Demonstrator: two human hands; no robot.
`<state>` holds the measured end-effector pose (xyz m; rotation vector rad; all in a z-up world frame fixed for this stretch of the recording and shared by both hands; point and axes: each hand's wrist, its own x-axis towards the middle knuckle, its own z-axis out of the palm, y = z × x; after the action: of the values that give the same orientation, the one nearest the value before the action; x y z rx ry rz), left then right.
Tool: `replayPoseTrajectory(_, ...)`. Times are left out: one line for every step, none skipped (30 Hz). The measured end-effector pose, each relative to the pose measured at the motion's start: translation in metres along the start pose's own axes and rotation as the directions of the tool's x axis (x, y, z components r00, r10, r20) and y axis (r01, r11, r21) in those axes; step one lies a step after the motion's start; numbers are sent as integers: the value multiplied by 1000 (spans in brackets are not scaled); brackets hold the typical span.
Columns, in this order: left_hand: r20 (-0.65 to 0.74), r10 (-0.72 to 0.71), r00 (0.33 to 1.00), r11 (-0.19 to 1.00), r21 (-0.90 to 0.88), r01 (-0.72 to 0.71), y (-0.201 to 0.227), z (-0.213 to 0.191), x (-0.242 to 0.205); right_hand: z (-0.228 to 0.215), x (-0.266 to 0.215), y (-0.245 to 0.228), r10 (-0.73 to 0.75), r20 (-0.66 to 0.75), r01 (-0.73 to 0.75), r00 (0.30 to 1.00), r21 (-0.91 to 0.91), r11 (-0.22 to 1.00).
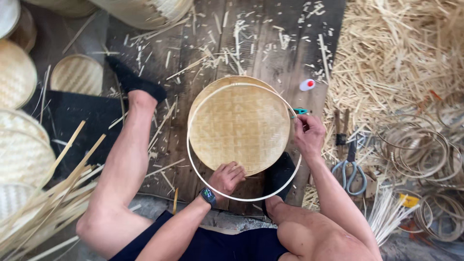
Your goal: The person assembles bamboo trays by fitting woven bamboo bases into circular frames, applying glue to the rims, and securing the components with small clips and a wooden pressing tool.
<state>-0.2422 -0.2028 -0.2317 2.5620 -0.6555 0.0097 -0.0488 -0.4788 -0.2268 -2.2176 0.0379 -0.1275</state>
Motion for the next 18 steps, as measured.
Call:
replayPoseTrajectory(15, -6, 1000, 1000, -17, 6, -3, -2, -3, 7, -2, -3, -4, 20, 4, 1000, -3, 1000)
replayPoseTrajectory(3, -30, 1000, 999, 15, 30, -12, -7, -5, 13, -3, -5, -5, 33, 6, 999, -8, 1000)
replayPoseTrajectory(-9, -54, 999, 997, 47, 54, -25, -14, -8, 17, -3, -7, -7, 46, 7, 999, -13, 1000)
replayPoseTrajectory(-20, -72, 997, 994, 77, 74, -38, -23, -10, 19, -4, -8, -36, 47, 39, 998, -50, 998)
replayPoseTrajectory(-22, -42, 999, 982, 183, 46, -53, -36, -14, 21, -3, -8, -66, 49, 70, 997, -86, 994)
replayPoseTrajectory(-22, -8, 1000, 958, 286, 14, -71, -51, -16, 22, -1, -8, -96, 49, 101, 994, -124, 987)
replayPoseTrajectory(206, -133, 970, 969, 233, 84, -88, -69, -19, 23, 2, -8, -101, 41, 104, 994, -101, 989)
replayPoseTrajectory(427, -232, 874, 967, 195, 162, -108, -88, -20, 25, 4, -9, -103, 31, 105, 994, -80, 991)
replayPoseTrajectory(414, -228, 881, 946, 310, 99, -127, -106, -18, 28, 7, -9, -104, 21, 105, 994, -58, 993)
replayPoseTrajectory(406, -220, 887, 907, 419, 34, -145, -122, -11, 31, 9, -9, -103, 9, 103, 995, -51, 993)
replayPoseTrajectory(179, -223, 958, 919, 367, 145, -160, -131, 1, 34, 11, -9, -102, -3, 101, 995, -44, 994)
replayPoseTrajectory(-56, -231, 971, 927, 289, 237, -174, -138, 18, 37, 13, -10, -98, -17, 98, 995, -37, 995)
replayPoseTrajectory(-169, -239, 956, 932, 238, 275, -185, -141, 36, 41, 14, -10, -117, -28, 116, 993, -38, 992)
replayPoseTrajectory(-281, -250, 926, 934, 181, 307, -193, -137, 59, 44, 16, -10, -138, -39, 137, 990, -41, 990)
replayPoseTrajectory(-293, -249, 923, 949, 118, 293, -199, -131, 83, 48, 19, -10, -159, -49, 157, 986, -44, 987)
replayPoseTrajectory(-306, -251, 919, 959, 54, 280, -205, -123, 107, 50, 20, -10, -146, -46, 143, 988, -59, 988)
replayPoseTrajectory(-252, -273, 928, 959, 6, 284, -209, -110, 132, 51, 20, -11, -131, -42, 128, 990, -74, 989)
replayPoseTrajectory(-199, -290, 936, 957, -40, 288, -212, -97, 154, 54, 21, -11, -119, -42, 115, 992, -88, 989)
